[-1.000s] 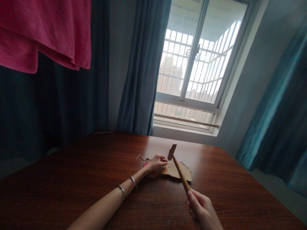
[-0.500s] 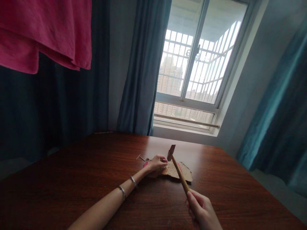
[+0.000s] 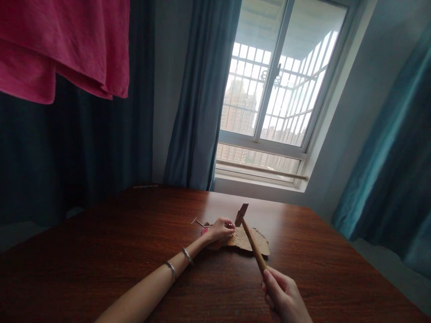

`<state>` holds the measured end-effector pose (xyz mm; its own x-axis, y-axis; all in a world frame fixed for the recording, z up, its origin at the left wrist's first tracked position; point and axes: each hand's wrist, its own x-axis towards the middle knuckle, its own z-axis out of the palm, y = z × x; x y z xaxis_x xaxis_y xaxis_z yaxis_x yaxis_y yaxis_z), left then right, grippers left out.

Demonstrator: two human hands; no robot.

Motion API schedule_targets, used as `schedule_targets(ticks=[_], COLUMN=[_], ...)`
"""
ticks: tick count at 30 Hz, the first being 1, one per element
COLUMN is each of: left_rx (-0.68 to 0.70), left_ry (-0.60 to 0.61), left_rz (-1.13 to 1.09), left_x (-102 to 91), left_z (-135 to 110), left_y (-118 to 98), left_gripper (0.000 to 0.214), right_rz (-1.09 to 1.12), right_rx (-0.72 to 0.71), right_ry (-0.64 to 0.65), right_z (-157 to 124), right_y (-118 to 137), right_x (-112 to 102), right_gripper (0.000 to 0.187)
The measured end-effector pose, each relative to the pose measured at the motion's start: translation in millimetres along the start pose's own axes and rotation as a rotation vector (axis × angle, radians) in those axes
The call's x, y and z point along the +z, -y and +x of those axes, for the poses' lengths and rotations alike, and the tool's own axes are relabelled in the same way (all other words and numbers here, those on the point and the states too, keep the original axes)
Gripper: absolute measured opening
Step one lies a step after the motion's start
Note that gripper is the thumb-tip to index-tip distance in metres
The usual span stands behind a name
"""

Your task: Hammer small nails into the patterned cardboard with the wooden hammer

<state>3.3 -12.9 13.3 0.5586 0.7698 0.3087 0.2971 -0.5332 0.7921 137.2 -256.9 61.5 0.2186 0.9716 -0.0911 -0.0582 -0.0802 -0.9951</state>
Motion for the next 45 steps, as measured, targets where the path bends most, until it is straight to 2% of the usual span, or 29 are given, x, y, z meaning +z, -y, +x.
schedule_targets(ticks=[7, 12, 17, 22, 25, 29, 31, 33, 36, 39, 42, 45], left_rx=[0.006, -0.003, -0.035, 0.009, 0.013, 0.001, -0.002, 0.006, 0.021, 0.012, -0.014, -0.023], left_ry=[0.012, 0.007, -0.007, -0.003, -0.009, -0.01, -0.004, 0.0, -0.005, 0.007, 0.017, 0.019], left_rz=[0.004, 0.025, 0.03, 0.017, 0.014, 0.003, -0.012, -0.028, -0.044, -0.056, -0.058, -0.064], left_x=[-1.0, 0.5, 1.9, -0.2, -0.9, -0.3, 0.2, 0.7, 1.4, 2.0, 2.5, 2.4], left_z=[-0.3, 1.0, 1.2, 0.7, 0.7, 1.6, 2.1, 2.7, 3.7, 4.3, 4.3, 3.6], left_y=[-0.4, 2.1, 1.9, 1.5, 2.5, 5.4, 7.3, 9.4, 12.2, 13.9, 14.1, 12.6], left_gripper=[0.022, 0.021, 0.022, 0.023, 0.023, 0.024, 0.024, 0.024, 0.024, 0.026, 0.027, 0.028], right_rz=[0.031, -0.016, 0.0, 0.021, -0.037, -0.209, -0.375, -0.554, -0.74, -0.865, -0.943, -0.984], right_rx=[0.017, -0.013, -0.032, -0.009, -0.04, -0.175, -0.166, -0.097, 0.0, 0.094, 0.188, 0.212], right_ry=[-0.016, 0.033, -0.008, -0.086, -0.228, -0.458, -0.582, -0.658, -0.67, -0.64, -0.617, -0.609], right_z=[-0.2, 1.1, 1.6, -0.2, 1.9, 9.9, 13.2, 14.6, 14.2, 13.9, 15.3, 16.9], right_y=[1.6, 1.6, -1.5, 1.1, -2.4, -17.2, -24.7, -30.1, -35.7, -41.5, -46.9, -48.7], right_x=[0.0, -3.8, -1.6, -5.9, -20.8, -54.1, -73.8, -93.3, -117.3, -131.3, -136.0, -135.2], right_gripper=[0.049, 0.047, 0.048, 0.046, 0.049, 0.051, 0.045, 0.038, 0.033, 0.039, 0.04, 0.04])
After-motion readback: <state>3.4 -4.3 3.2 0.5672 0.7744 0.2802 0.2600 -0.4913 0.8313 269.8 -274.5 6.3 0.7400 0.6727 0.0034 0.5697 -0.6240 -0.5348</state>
